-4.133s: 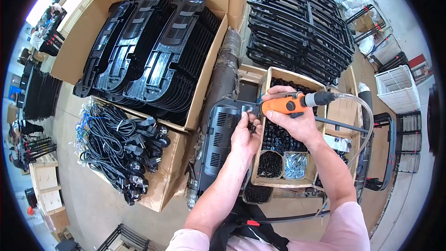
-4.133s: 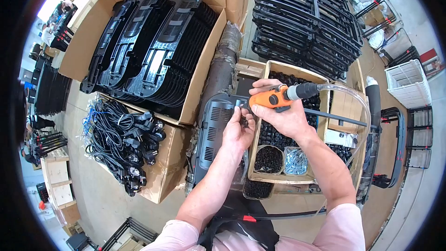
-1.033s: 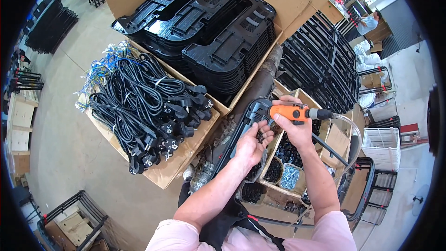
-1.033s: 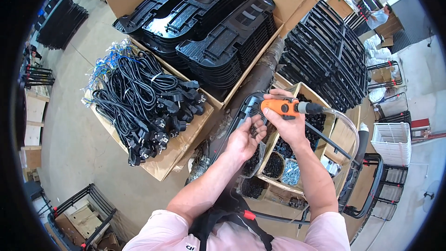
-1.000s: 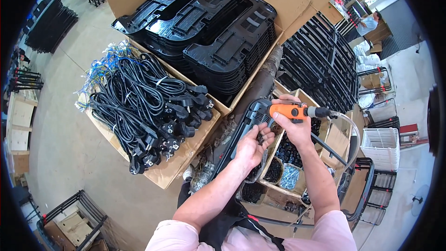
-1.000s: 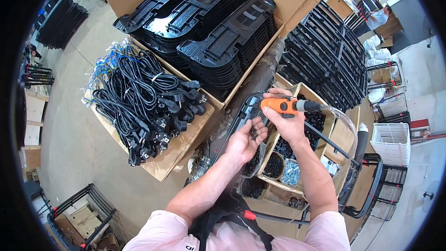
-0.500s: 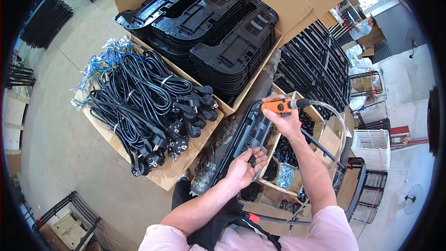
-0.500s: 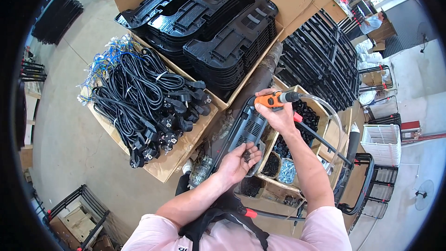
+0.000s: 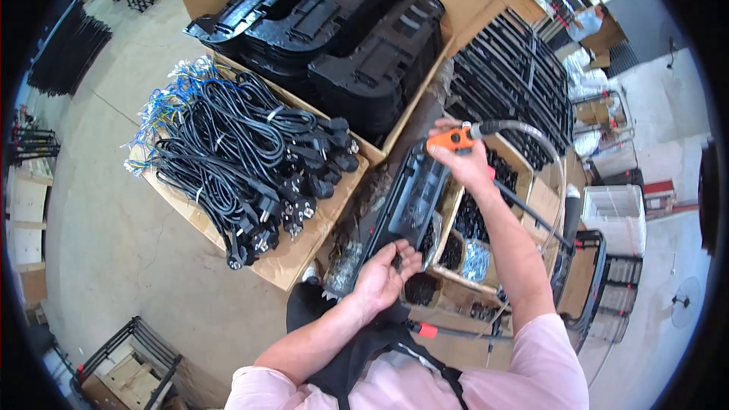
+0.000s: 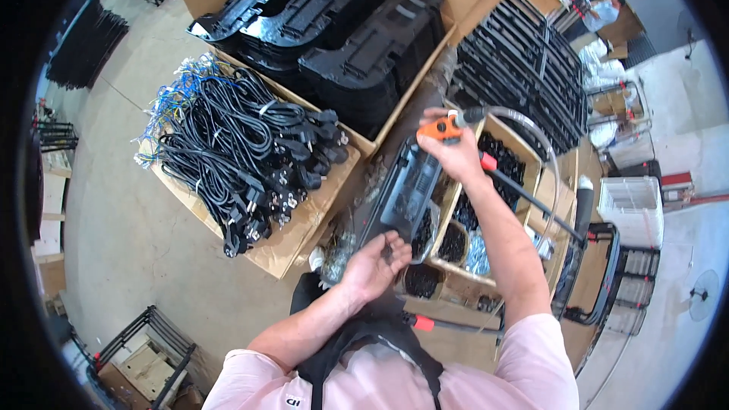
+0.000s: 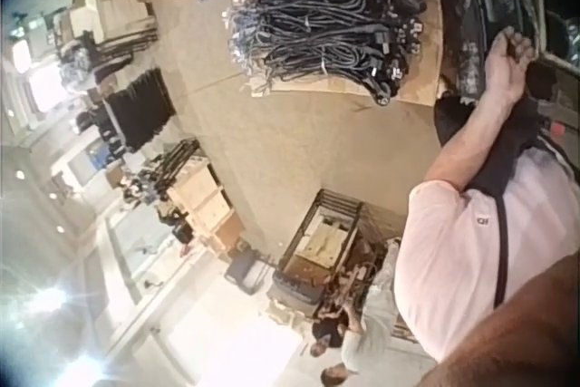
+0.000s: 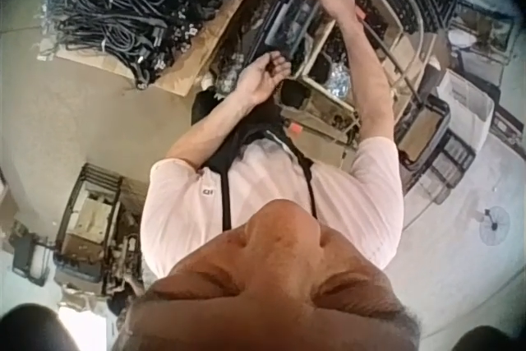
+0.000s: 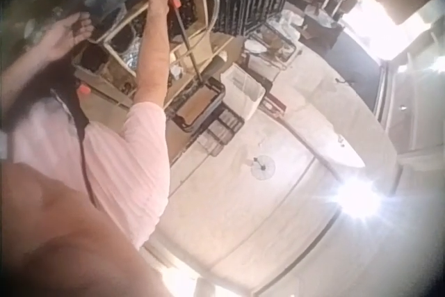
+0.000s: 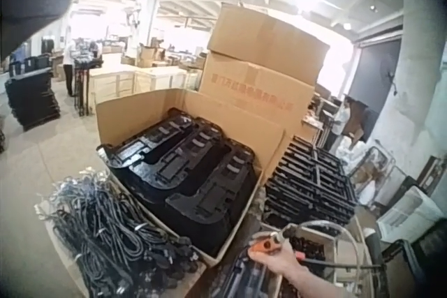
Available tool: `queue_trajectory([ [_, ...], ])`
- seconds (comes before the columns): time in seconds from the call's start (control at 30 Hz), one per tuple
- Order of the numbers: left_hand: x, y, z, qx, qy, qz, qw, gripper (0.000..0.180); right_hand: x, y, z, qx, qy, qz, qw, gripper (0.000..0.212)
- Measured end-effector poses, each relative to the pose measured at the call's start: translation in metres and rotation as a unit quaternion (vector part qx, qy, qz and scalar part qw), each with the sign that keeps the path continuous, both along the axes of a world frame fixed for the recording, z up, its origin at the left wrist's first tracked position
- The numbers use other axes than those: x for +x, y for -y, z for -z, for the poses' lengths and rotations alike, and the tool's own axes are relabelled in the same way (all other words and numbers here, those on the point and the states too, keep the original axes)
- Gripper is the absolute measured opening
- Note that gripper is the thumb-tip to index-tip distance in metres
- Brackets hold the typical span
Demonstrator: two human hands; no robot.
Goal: Assembling a plastic housing onto a base component and securing it with screws using a pneumatic screwdriver.
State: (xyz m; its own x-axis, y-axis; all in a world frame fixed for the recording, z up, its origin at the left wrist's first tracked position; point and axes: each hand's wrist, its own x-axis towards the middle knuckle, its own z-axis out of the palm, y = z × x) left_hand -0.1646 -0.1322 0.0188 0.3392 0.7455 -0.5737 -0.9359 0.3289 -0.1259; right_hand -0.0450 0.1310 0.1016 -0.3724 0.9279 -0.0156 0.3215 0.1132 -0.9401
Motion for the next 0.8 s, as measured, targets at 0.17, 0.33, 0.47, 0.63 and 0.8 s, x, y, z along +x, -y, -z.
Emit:
queue_trajectory([
  [0.17, -0.042, 0.006, -0.009, -0.005, -0.026, -0.049, 0.998, 0.024, 0.011, 0.033, -0.023, 0.058, -0.041, 0.059, 0.996, 0.051],
  [0.33, -0.053, 0.024, 0.003, 0.003, -0.068, 0.027, 0.997, 0.025, 0.043, 0.092, -0.064, 0.045, -0.061, 0.122, 0.99, 0.05],
  [0.47, -0.03, 0.025, -0.001, 0.037, -0.081, 0.105, 0.991, 0.029, 0.091, 0.165, -0.078, 0.046, -0.035, 0.225, 0.973, 0.053],
  [0.63, 0.019, 0.02, -0.005, 0.088, -0.148, 0.244, 0.954, 0.032, 0.146, 0.257, -0.089, 0.057, -0.063, 0.326, 0.942, 0.055],
  [0.8, 0.079, 0.011, 0.004, 0.109, -0.221, 0.382, 0.891, 0.03, 0.194, 0.314, -0.084, 0.079, -0.069, 0.408, 0.907, 0.054],
])
